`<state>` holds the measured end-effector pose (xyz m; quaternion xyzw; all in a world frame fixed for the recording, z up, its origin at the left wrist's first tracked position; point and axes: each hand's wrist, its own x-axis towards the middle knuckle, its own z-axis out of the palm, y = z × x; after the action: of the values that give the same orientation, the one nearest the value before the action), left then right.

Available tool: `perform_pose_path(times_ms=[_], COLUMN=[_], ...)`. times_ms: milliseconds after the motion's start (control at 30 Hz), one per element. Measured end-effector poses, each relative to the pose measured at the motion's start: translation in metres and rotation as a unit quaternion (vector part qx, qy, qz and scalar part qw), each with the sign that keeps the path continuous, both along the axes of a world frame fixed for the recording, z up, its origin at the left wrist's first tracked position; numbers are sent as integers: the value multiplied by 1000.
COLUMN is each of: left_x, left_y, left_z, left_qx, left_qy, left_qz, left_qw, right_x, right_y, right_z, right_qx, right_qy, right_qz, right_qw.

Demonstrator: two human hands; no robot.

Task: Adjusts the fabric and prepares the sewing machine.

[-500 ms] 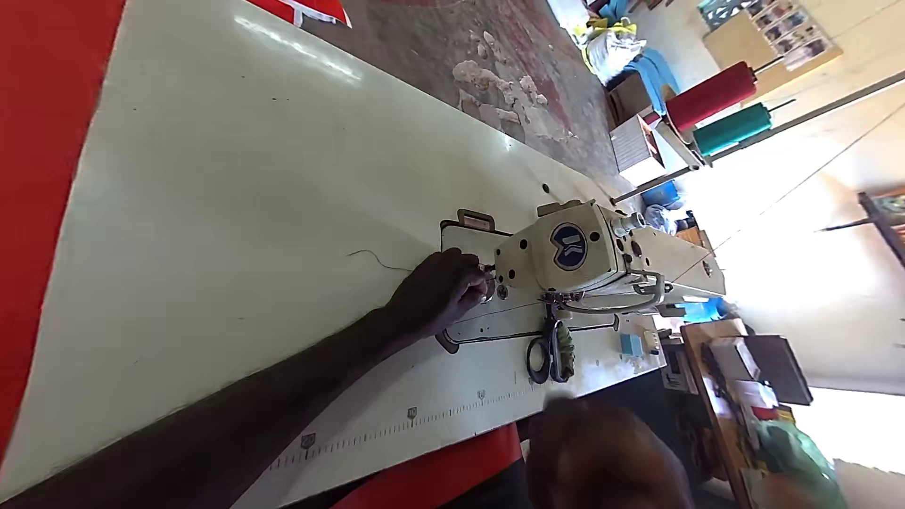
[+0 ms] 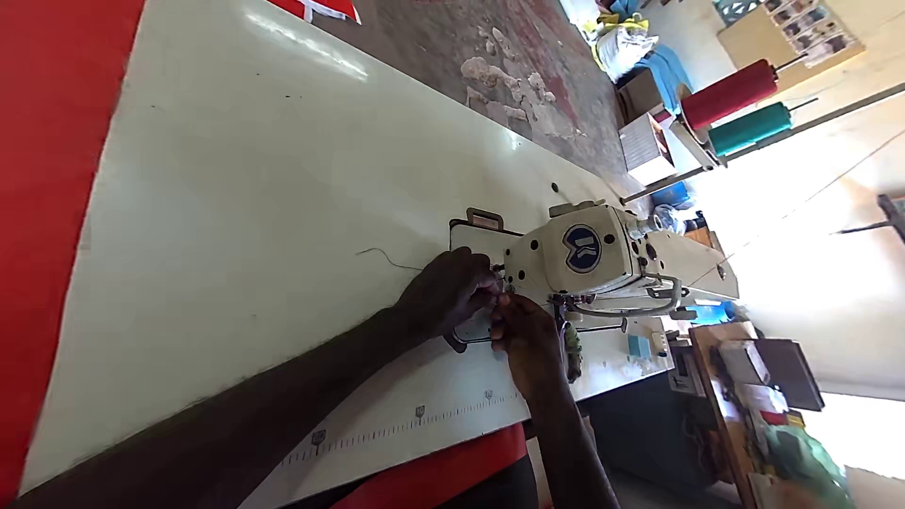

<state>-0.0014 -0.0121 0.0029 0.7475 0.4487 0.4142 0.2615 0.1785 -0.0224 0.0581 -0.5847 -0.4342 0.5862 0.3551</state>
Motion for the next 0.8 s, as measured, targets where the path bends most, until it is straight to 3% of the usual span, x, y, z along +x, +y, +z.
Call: perform_pose_path(times_ms=[800], left_x=[2], left_y=[0], left_z=[4], left_qx=[-39], left_qy=[30], left_qz=[33], left_qw=[998], right_x=[-5], right_y=[10], right_z=[-7], right_qx=[13], right_qy=[1], right_qz=[-24], right_qw=[1000])
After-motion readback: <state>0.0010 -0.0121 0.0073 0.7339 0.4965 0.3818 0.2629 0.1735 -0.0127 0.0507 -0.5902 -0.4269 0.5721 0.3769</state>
